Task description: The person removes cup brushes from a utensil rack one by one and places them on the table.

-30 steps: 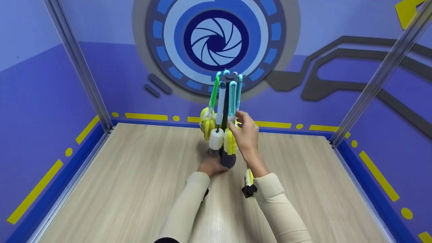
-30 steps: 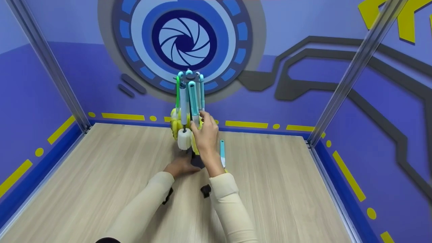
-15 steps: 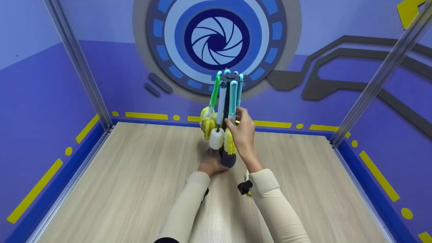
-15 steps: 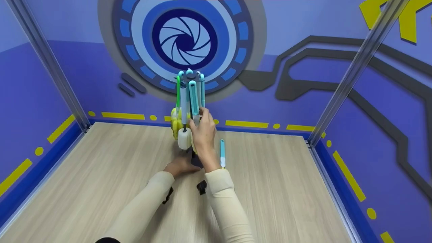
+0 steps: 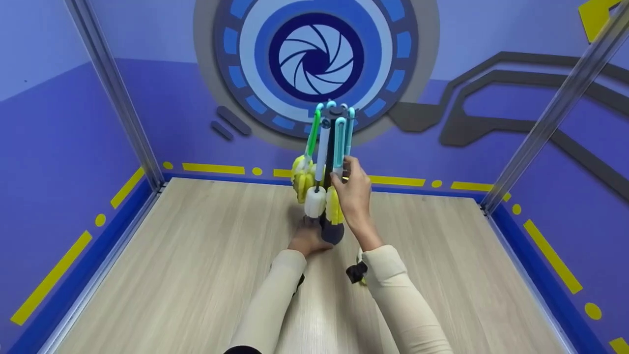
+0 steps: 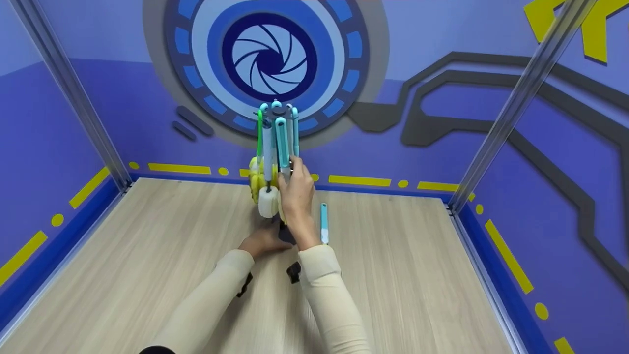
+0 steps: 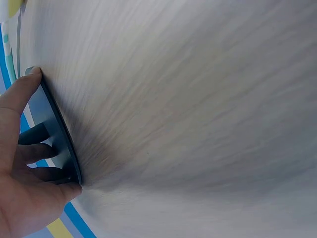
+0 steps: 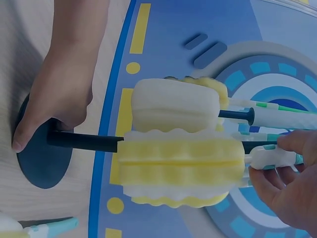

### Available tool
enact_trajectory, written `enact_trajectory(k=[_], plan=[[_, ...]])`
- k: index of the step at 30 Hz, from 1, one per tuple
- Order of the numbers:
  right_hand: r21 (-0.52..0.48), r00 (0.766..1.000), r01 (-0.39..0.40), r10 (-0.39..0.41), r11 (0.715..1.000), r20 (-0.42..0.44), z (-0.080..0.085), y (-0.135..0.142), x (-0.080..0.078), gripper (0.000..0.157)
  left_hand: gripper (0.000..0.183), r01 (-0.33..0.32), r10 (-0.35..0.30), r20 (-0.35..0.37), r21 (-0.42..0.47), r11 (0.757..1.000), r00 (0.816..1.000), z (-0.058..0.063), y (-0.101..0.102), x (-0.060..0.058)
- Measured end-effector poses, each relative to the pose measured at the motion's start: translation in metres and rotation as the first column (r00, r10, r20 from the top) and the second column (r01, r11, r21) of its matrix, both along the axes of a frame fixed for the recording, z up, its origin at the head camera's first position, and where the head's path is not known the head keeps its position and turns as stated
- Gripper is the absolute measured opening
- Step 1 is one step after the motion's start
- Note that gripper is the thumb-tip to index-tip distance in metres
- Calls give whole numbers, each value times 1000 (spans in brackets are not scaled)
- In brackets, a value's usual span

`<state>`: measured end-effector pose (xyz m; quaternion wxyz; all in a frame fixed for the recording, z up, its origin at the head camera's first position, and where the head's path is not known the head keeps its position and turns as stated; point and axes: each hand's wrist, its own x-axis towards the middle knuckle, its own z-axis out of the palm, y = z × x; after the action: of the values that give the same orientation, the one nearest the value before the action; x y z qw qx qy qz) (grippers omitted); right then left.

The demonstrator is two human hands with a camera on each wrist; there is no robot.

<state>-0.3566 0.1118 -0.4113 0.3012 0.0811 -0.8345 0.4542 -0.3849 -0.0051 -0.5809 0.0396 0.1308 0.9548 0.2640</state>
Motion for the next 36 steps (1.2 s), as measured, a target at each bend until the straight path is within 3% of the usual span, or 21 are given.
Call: enact_trajectory(k=[11, 19, 32, 36], plan=[[17, 1000, 15, -15, 1000, -10, 0, 4, 0, 34, 107, -9, 9, -2, 7, 1000, 1000, -4, 2, -3], [39, 999, 20, -19, 999, -25, -1, 6, 3, 35, 102, 2, -3, -19, -77, 997, 1000, -2, 3, -1], [65, 999, 15, -14, 998, -29, 3, 7, 6, 37, 109, -48, 45, 67, 41, 998, 997, -2, 3, -3], [65, 1000, 7, -6, 998, -23, 4, 7, 9, 38, 109, -60, 57, 89, 35, 998, 994, -4, 4, -4]])
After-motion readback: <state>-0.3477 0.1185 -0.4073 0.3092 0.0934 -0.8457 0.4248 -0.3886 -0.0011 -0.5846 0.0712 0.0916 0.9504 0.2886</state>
